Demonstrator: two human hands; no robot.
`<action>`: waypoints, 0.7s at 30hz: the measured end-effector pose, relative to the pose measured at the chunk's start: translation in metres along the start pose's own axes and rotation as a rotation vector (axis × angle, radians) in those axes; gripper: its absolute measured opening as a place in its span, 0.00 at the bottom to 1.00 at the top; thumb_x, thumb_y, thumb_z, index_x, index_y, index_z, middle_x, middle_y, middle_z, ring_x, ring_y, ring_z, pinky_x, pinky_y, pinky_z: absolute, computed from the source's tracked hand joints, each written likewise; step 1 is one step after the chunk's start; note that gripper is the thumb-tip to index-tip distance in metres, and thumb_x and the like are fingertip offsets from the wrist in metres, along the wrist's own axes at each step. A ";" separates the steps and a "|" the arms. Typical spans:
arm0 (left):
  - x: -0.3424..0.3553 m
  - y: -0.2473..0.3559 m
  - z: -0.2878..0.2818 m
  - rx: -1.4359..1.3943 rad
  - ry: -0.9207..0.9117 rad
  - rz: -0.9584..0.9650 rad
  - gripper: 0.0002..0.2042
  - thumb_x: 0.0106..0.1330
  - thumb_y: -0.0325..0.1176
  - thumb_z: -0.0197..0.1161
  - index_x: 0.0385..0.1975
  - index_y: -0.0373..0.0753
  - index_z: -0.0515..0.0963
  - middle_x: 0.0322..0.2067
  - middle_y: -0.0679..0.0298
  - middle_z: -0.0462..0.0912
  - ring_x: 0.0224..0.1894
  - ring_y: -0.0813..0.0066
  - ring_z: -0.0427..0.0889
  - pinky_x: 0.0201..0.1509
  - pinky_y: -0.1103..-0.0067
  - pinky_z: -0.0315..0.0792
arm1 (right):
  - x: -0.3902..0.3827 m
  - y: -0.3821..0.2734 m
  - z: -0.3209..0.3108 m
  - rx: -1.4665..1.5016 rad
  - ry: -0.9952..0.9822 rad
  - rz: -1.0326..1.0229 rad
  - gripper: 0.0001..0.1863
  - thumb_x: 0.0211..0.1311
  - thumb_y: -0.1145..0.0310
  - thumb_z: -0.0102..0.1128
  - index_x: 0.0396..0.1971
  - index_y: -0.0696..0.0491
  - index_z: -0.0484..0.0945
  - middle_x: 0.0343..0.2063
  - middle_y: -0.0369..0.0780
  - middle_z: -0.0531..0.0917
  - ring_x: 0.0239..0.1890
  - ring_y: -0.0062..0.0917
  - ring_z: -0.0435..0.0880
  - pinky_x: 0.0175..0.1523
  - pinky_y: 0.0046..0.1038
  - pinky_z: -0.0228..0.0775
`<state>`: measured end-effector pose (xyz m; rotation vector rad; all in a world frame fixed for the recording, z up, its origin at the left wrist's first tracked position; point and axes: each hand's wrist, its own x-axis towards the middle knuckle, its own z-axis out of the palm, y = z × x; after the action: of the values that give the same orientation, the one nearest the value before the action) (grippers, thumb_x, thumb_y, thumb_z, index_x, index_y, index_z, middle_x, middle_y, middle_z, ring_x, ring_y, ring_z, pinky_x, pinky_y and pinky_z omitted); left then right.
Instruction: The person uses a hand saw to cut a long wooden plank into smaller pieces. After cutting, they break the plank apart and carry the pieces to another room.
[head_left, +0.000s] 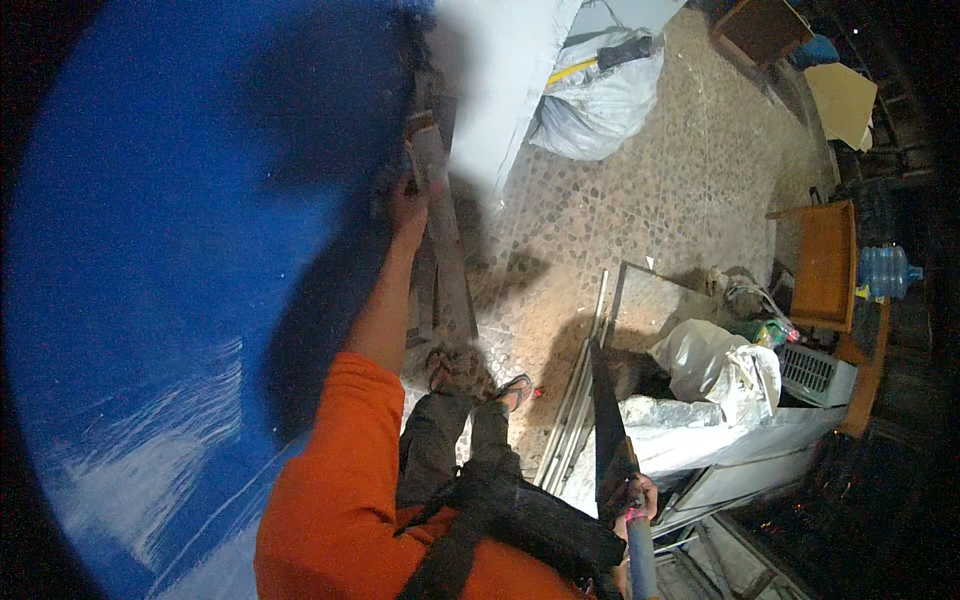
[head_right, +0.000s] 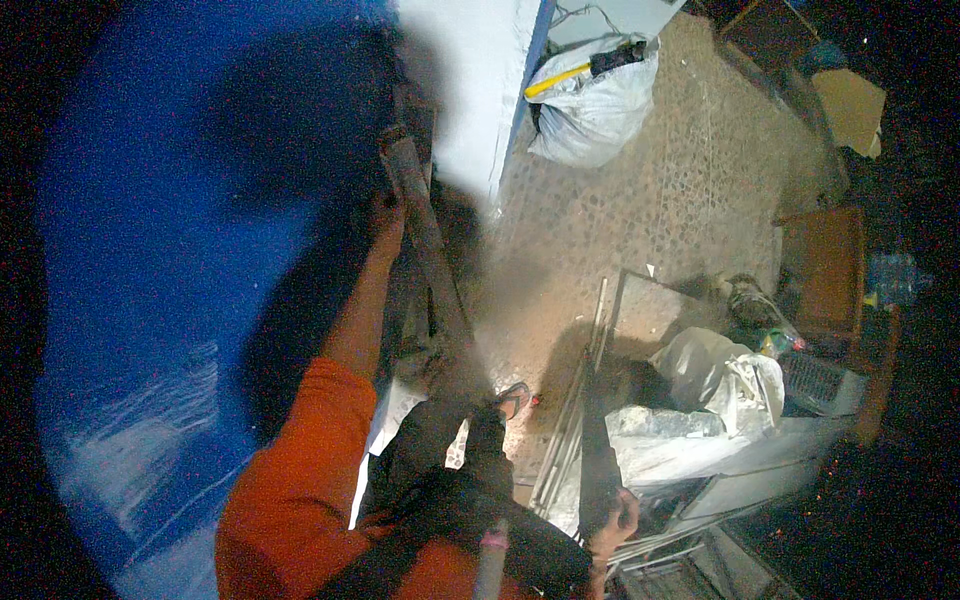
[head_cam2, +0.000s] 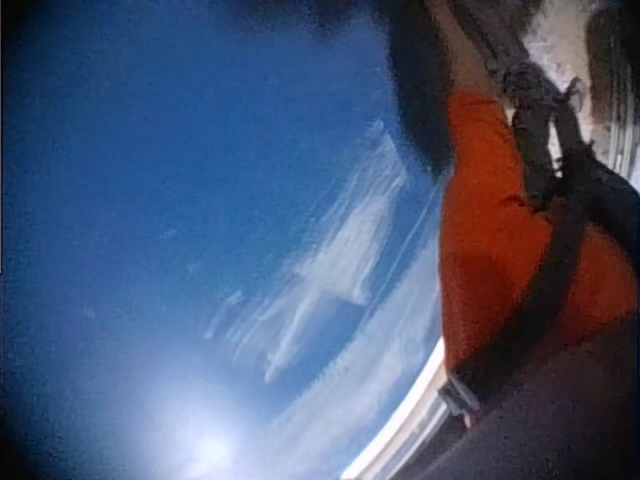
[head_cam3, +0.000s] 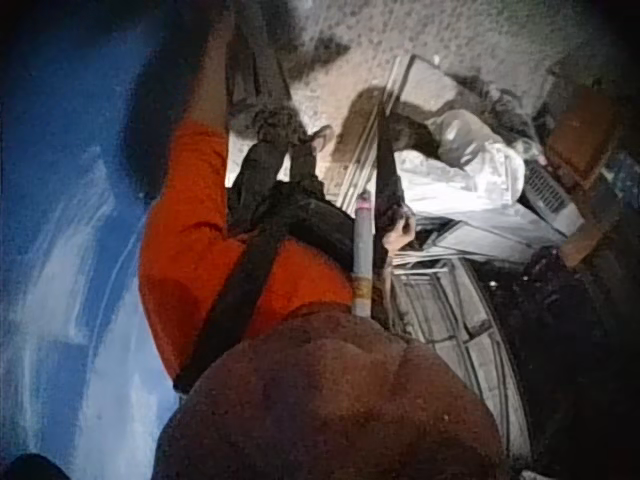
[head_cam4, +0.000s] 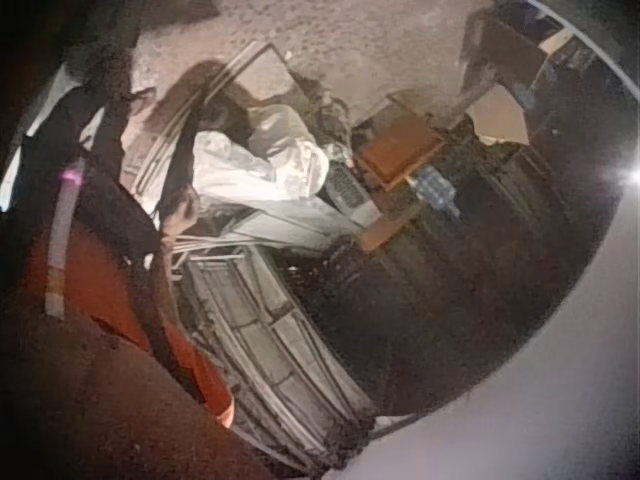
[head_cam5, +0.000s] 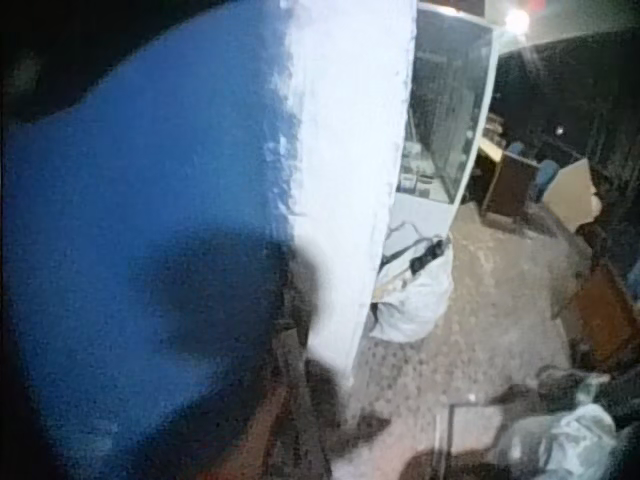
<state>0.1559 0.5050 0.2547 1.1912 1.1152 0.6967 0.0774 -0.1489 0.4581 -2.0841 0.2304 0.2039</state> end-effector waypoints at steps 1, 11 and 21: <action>0.008 0.003 0.003 0.034 0.012 0.057 0.45 0.45 0.47 0.83 0.63 0.33 0.70 0.62 0.50 0.75 0.64 0.54 0.73 0.68 0.67 0.66 | 0.000 -0.002 0.001 -0.040 -0.023 -0.050 0.11 0.71 0.66 0.58 0.42 0.59 0.80 0.39 0.38 0.82 0.41 0.24 0.76 0.47 0.30 0.72; 0.076 -0.066 0.010 0.209 -0.280 0.183 0.55 0.39 0.51 0.86 0.68 0.32 0.64 0.67 0.49 0.69 0.71 0.55 0.66 0.74 0.65 0.60 | -0.011 0.067 -0.043 -0.173 -0.016 0.076 0.10 0.70 0.72 0.56 0.46 0.60 0.82 0.47 0.43 0.85 0.50 0.31 0.81 0.62 0.32 0.69; -0.143 -0.001 -0.068 0.224 -0.134 -0.164 0.54 0.42 0.48 0.85 0.68 0.33 0.63 0.65 0.50 0.71 0.69 0.54 0.66 0.73 0.62 0.61 | 0.013 0.101 -0.068 -0.196 -0.200 -0.034 0.14 0.69 0.69 0.63 0.49 0.61 0.81 0.44 0.45 0.86 0.47 0.29 0.82 0.56 0.32 0.72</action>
<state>0.0435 0.4019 0.2973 1.2980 1.1842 0.3677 0.0683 -0.2584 0.4042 -2.2410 0.0550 0.4268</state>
